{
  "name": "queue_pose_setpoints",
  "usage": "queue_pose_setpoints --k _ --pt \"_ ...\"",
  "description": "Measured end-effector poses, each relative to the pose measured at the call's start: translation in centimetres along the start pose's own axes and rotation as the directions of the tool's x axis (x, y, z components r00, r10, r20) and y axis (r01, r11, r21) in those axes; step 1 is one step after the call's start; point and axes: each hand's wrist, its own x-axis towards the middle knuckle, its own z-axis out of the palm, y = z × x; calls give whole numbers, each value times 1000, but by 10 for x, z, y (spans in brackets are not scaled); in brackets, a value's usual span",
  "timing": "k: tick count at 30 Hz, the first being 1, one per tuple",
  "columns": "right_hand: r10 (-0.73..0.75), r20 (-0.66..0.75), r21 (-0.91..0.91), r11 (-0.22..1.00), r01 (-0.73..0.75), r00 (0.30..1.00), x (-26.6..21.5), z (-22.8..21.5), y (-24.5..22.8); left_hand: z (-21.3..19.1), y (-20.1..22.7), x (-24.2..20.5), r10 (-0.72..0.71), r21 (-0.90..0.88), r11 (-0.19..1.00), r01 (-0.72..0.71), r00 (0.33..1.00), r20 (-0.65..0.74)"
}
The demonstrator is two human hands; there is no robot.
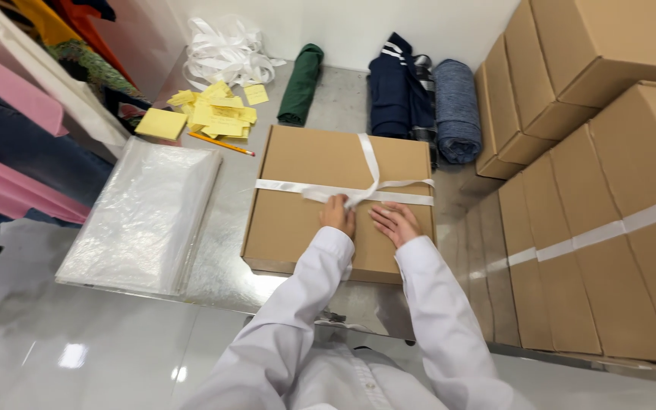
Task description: The person opens a cardboard box, removes a green garment wrapped in plastic, and places it on a metal table. They then unwrap the garment, fold it, and place it back into the box. Finally, the person removes a white ribbon from the box.
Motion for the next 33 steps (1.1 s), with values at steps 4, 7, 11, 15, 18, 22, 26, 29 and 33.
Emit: queue_pose_setpoints --k 4,7,11,15,18,22,26,29,33 --pt "53 30 -41 998 -51 998 79 7 29 -34 -9 -4 64 -422 907 -10 992 113" --pt "224 128 273 929 -252 966 93 13 20 -61 -19 -4 37 -462 884 76 972 232" --pt "300 267 119 933 -340 916 66 13 -5 -64 -36 9 -173 -741 638 210 977 127" --pt "225 261 81 964 -254 939 36 16 -16 -72 -31 24 -254 -826 501 259 956 145" --pt "84 118 307 944 -117 989 29 6 -19 -82 -30 33 -252 -612 749 256 963 95" --pt "-120 -83 562 814 146 989 4 -6 -50 -63 -33 45 21 -443 894 -72 993 -119" --pt "-219 -330 533 759 373 918 -6 -21 -69 -47 -51 48 169 -283 923 -262 934 -314" --pt "-273 -359 173 920 351 893 -4 -11 -66 -40 -51 49 198 -179 945 -275 913 -357" --pt "-608 -40 -699 584 412 793 39 -38 -25 -40 -47 48 282 61 959 -277 911 -301"
